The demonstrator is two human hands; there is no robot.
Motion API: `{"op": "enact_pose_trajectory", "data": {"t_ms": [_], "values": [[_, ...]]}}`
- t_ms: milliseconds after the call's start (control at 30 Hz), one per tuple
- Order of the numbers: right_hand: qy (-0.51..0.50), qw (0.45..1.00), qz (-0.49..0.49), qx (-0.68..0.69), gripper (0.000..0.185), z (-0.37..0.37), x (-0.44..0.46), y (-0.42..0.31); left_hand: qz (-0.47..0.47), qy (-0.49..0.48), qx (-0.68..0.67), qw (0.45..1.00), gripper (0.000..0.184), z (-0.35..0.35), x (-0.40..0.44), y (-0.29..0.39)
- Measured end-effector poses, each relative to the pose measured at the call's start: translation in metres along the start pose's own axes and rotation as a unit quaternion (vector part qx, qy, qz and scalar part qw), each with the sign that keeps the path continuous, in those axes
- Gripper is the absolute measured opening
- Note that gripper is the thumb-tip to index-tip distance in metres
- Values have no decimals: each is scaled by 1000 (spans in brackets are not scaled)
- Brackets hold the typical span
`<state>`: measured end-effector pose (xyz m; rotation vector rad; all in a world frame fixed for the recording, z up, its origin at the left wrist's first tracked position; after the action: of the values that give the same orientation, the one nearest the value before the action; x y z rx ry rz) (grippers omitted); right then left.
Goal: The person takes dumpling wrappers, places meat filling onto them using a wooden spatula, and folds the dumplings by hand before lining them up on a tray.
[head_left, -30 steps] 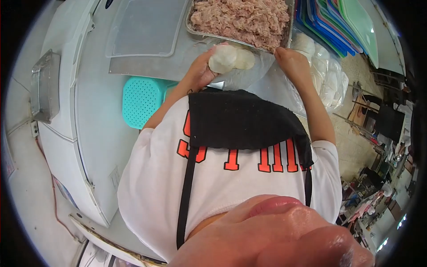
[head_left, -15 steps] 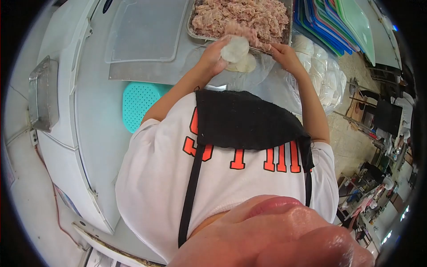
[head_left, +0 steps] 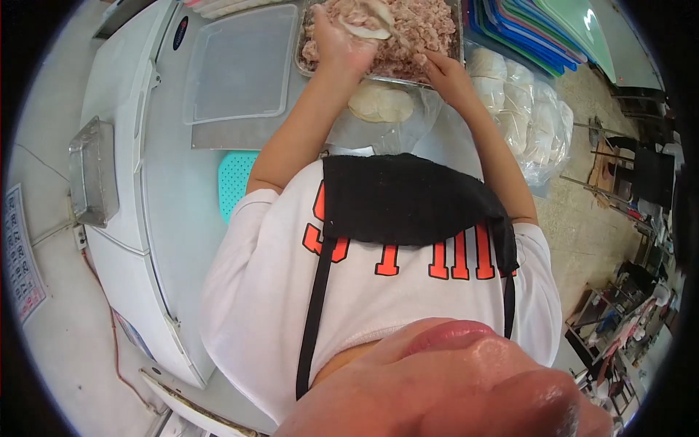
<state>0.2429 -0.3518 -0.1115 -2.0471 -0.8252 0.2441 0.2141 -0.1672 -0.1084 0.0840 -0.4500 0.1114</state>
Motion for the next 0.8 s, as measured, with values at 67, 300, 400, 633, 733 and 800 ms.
{"op": "enact_pose_trajectory", "data": {"t_ms": [67,300,400,633,733,800], "values": [[-26,997,-26,-72,29,-19,-4,6,145,333,194,911,77,3,-13,12],[77,970,-165,-162,26,-48,12,-7,137,333,258,897,70,-1,-13,-2],[35,971,-138,-194,23,-40,23,31,165,353,236,890,66,-3,-19,-1],[5,959,-234,-161,19,-59,2,-8,36,168,29,985,70,12,-13,-22],[-30,942,-226,-245,19,-74,0,-18,146,398,218,879,73,31,-12,-42],[-24,938,-215,-272,20,-87,-2,-36,157,424,231,862,72,25,-11,-35]]}}
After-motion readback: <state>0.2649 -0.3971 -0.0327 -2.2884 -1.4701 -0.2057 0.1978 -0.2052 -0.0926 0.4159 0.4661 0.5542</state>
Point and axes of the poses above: each hand's wrist, its own x-axis towards the middle knuckle, its own z-axis out of the palm, y = z × x, the point moved 6 cm from there along x, towards the middle knuckle, and after that the axes turned 6 degrees about y, right-handed, at the moved point
